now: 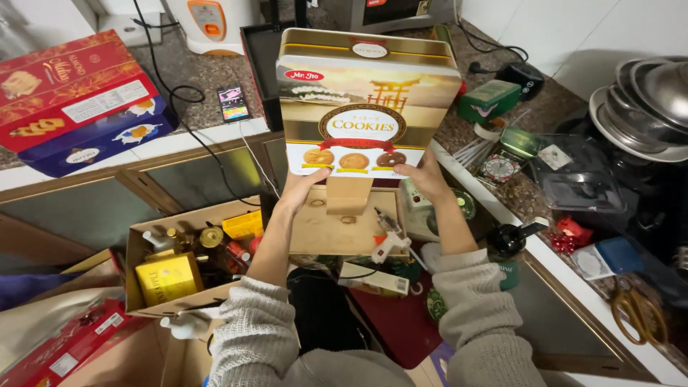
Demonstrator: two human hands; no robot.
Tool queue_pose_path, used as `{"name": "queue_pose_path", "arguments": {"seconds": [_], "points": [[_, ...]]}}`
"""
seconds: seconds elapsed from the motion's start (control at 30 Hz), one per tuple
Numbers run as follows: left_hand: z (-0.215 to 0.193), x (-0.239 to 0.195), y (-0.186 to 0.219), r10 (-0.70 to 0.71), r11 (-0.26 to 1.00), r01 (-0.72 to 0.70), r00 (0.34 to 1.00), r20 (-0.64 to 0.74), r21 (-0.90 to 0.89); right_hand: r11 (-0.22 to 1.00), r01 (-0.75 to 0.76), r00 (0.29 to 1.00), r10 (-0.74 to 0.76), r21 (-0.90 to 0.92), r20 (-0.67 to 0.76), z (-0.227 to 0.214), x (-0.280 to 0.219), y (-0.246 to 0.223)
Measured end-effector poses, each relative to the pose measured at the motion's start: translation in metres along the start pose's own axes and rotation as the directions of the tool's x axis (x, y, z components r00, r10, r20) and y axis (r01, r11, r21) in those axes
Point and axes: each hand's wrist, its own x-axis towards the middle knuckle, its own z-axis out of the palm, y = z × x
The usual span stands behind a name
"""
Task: Assembling a cardboard product display stand using a hot glue gun and arranging gift boxes.
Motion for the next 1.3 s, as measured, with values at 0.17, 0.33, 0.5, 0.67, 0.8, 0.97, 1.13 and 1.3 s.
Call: {"name": "queue_pose_path", "arguments": {"seconds": [0.17,0.33,0.5,0.67,0.8,0.97,1.13,1.3], "points": [[0.007,-0.006,0.018,-0.028,0.999,0.029,1.000,-0.011,0.044,0.983,-0.017,0.999,0.026,0.183,-0.044,0.012,-0.005,-0.002],[-0.009,-0.002,0.044,0.157,0.984,-0.161,0.986,0.053,0.076,0.972,0.003,0.997,0.015,0.237,-0.075,0.026,-0.009,-0.008],[0.001,-0.027,0.123,0.303,0.934,-0.323,0.943,0.138,0.151,0.960,-0.158,0.950,0.085,-0.229,-0.300,0.055,-0.055,-0.069],[-0.018,0.007,0.098,0.315,0.910,-0.361,0.922,0.224,0.205,0.628,-0.418,0.868,0.062,-0.657,-0.493,0.030,-0.160,-0.038],[-0.030,0.028,0.069,0.292,0.925,-0.333,0.931,0.218,0.182,0.267,-0.588,0.800,0.334,-0.764,-0.499,0.057,-0.208,-0.038],[-0.029,0.020,0.069,0.297,0.924,-0.322,0.944,0.144,0.205,0.134,-0.580,0.788,0.341,-0.803,-0.512,0.072,-0.204,-0.004],[-0.013,0.000,0.076,0.419,0.906,-0.418,0.908,0.004,0.062,0.223,-0.749,0.639,0.494,-0.624,-0.590,0.075,-0.198,0.009],[-0.008,-0.009,0.059,0.431,0.895,-0.443,0.886,-0.171,-0.043,0.402,-0.753,0.658,0.488,-0.522,-0.574,0.096,-0.206,0.013]]}}
